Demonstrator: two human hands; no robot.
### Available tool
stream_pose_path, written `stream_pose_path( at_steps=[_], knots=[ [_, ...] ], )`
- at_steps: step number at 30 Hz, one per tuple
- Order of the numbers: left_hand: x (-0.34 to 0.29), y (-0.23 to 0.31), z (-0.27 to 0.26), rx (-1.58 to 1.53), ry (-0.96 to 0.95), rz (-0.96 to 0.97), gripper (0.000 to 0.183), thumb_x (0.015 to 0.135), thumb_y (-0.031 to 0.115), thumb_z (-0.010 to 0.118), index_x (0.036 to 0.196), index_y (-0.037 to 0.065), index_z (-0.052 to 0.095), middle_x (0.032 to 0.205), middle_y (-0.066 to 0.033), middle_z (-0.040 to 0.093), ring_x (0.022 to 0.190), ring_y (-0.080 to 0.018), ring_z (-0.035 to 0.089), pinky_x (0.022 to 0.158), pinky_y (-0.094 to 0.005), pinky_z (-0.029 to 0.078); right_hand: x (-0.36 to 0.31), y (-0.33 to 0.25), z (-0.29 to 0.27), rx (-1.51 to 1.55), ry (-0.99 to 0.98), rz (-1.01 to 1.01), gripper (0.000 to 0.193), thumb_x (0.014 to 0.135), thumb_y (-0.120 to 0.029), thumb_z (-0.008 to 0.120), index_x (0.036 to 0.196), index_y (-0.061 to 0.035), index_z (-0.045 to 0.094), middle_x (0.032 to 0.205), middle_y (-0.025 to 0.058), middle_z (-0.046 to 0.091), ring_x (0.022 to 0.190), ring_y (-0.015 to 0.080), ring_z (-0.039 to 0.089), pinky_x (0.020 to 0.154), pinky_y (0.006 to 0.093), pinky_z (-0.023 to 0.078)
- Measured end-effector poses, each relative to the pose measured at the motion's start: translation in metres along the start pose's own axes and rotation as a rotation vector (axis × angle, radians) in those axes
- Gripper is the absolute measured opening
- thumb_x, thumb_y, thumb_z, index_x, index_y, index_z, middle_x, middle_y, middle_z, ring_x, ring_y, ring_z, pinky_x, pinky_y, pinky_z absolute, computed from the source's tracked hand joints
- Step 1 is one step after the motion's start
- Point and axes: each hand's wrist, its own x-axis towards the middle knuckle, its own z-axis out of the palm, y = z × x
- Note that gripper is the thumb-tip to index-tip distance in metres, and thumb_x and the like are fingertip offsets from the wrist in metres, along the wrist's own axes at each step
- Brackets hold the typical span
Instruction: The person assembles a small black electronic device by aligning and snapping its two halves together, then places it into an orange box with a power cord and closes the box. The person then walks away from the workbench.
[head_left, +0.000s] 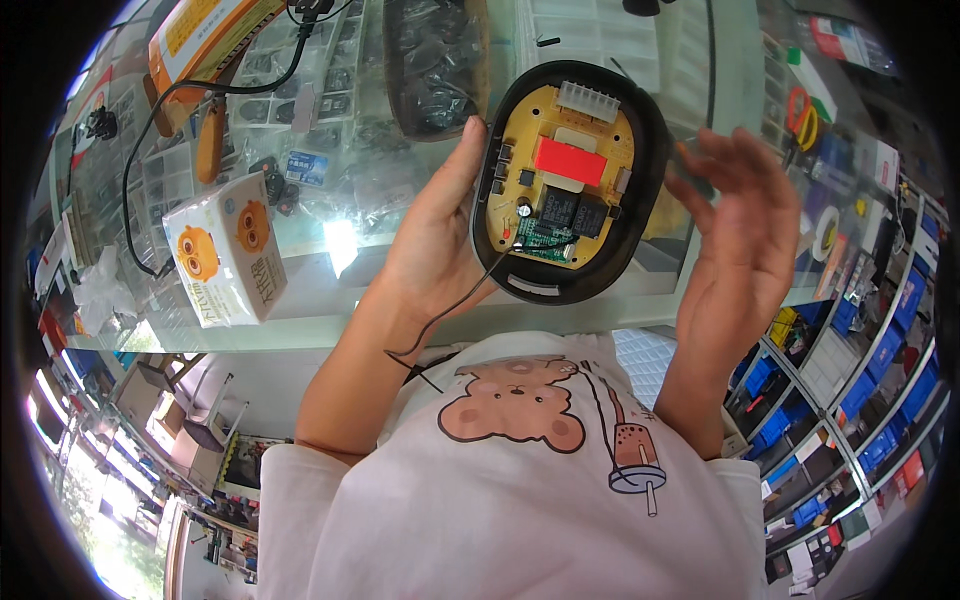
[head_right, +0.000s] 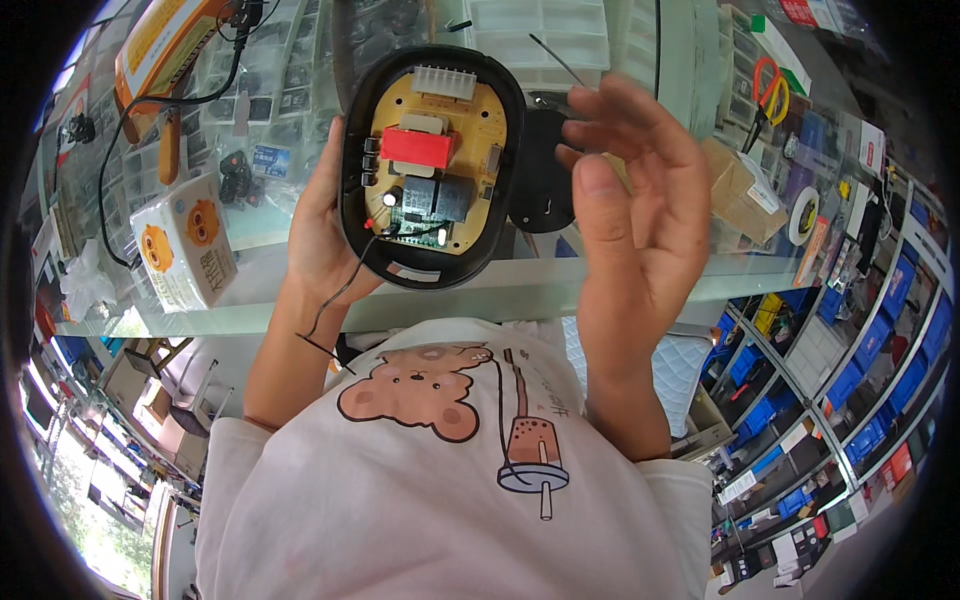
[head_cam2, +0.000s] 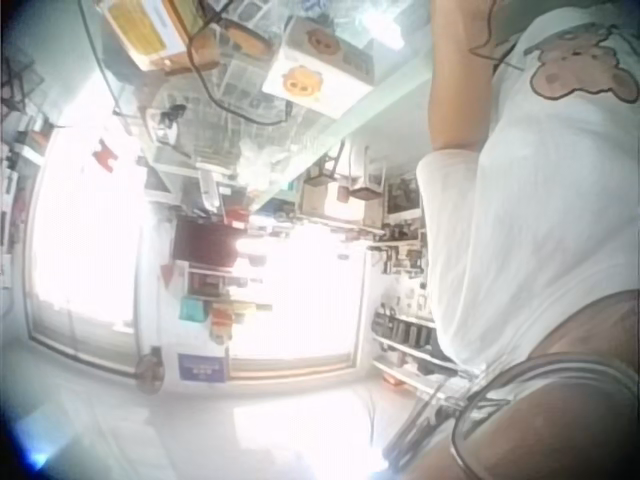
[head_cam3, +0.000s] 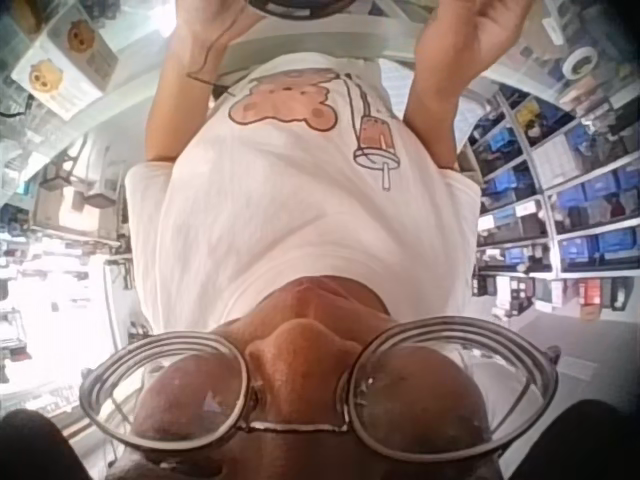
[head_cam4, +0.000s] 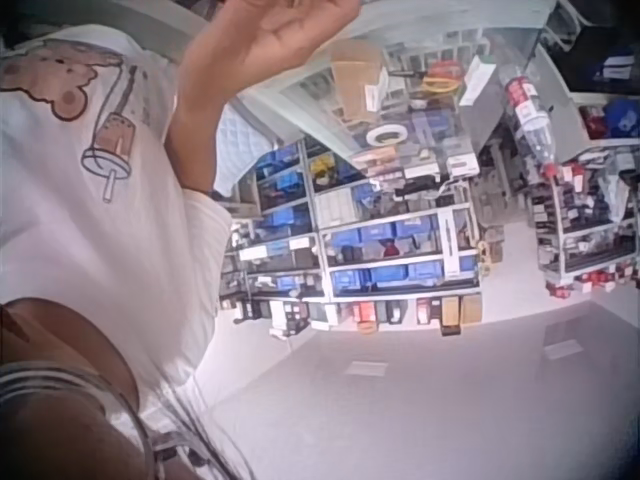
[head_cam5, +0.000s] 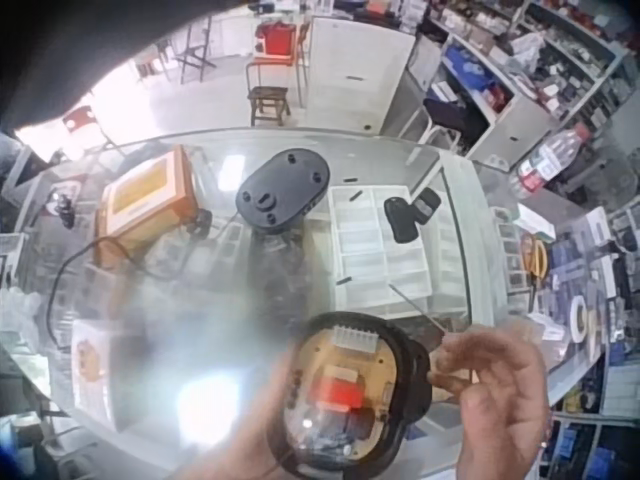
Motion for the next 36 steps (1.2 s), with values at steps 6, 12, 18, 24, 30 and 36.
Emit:
stream_pose_path(
  at_steps=[6, 12, 18, 24, 30, 36],
  knots=[
    [0.001, -0.002, 0.002, -0.085, -0.006, 0.005, 0.059, 0.098, 0.047, 0.031, 0.135, 0.001, 0.038, 0.129, -0.0198, 0.050, 0.115, -0.0328, 0.053, 0.097, -0.0477, 0.045, -0.008, 0.000, 0.001, 0.022, -0.038, -0.008, 0.031, 0.088, -0.003, 0.057, 0.117, 0.0044, 0.052, 0.106, 0.0098, 0.057, 0.095, 0.0113, 0.052, 0.081, 0.0223, 0.042],
    [0.001, -0.004, 0.001, -0.053, -0.016, 0.023, 0.060, 0.097, 0.047, 0.031, 0.135, 0.001, 0.038, 0.129, -0.0197, 0.050, 0.116, -0.0328, 0.052, 0.098, -0.0470, 0.044, -0.007, 0.000, -0.001, -0.135, -0.096, -0.073, 0.023, 0.083, -0.002, 0.062, 0.105, 0.0024, 0.059, 0.108, 0.0126, 0.055, 0.099, 0.0161, 0.052, 0.084, 0.0264, 0.041],
    [-0.002, -0.003, -0.002, -0.109, -0.071, 0.004, 0.050, 0.098, 0.038, 0.030, 0.131, 0.002, 0.044, 0.128, -0.0153, 0.052, 0.117, -0.0286, 0.052, 0.099, -0.0443, 0.041, -0.003, -0.002, 0.005, -0.426, -0.211, -0.233, 0.025, 0.078, -0.007, 0.066, 0.101, 0.0010, 0.063, 0.122, 0.0188, 0.050, 0.111, 0.0255, 0.049, 0.095, 0.0359, 0.037],
    [-0.003, -0.002, -0.004, -0.167, -0.148, -0.009, 0.047, 0.095, 0.031, 0.032, 0.129, 0.001, 0.047, 0.126, -0.0164, 0.054, 0.115, -0.0302, 0.053, 0.098, -0.0448, 0.042, -0.003, -0.008, 0.008, -0.438, -0.267, -0.248, 0.027, 0.078, -0.007, 0.064, 0.103, 0.0027, 0.062, 0.128, 0.0210, 0.046, 0.121, 0.0291, 0.044, 0.102, 0.0399, 0.034],
    [-0.004, -0.002, -0.005, -0.107, -0.168, 0.024, 0.045, 0.091, 0.026, 0.037, 0.128, 0.001, 0.046, 0.124, -0.0158, 0.055, 0.113, -0.0295, 0.054, 0.097, -0.0429, 0.043, -0.003, -0.009, 0.014, -0.599, -0.200, -0.414, 0.034, 0.073, -0.008, 0.071, 0.105, 0.0010, 0.063, 0.124, 0.0189, 0.050, 0.116, 0.0291, 0.047, 0.099, 0.0395, 0.037],
    [-0.002, -0.007, -0.007, -0.122, -0.253, 0.021, 0.045, 0.092, 0.026, 0.039, 0.129, 0.001, 0.044, 0.124, -0.0145, 0.054, 0.113, -0.0271, 0.054, 0.099, -0.0409, 0.041, 0.008, -0.025, 0.021, -0.893, -0.315, -0.477, 0.037, 0.065, -0.007, 0.075, 0.100, -0.0038, 0.067, 0.099, 0.0070, 0.063, 0.092, 0.0249, 0.053, 0.082, 0.0346, 0.041]
  ],
)
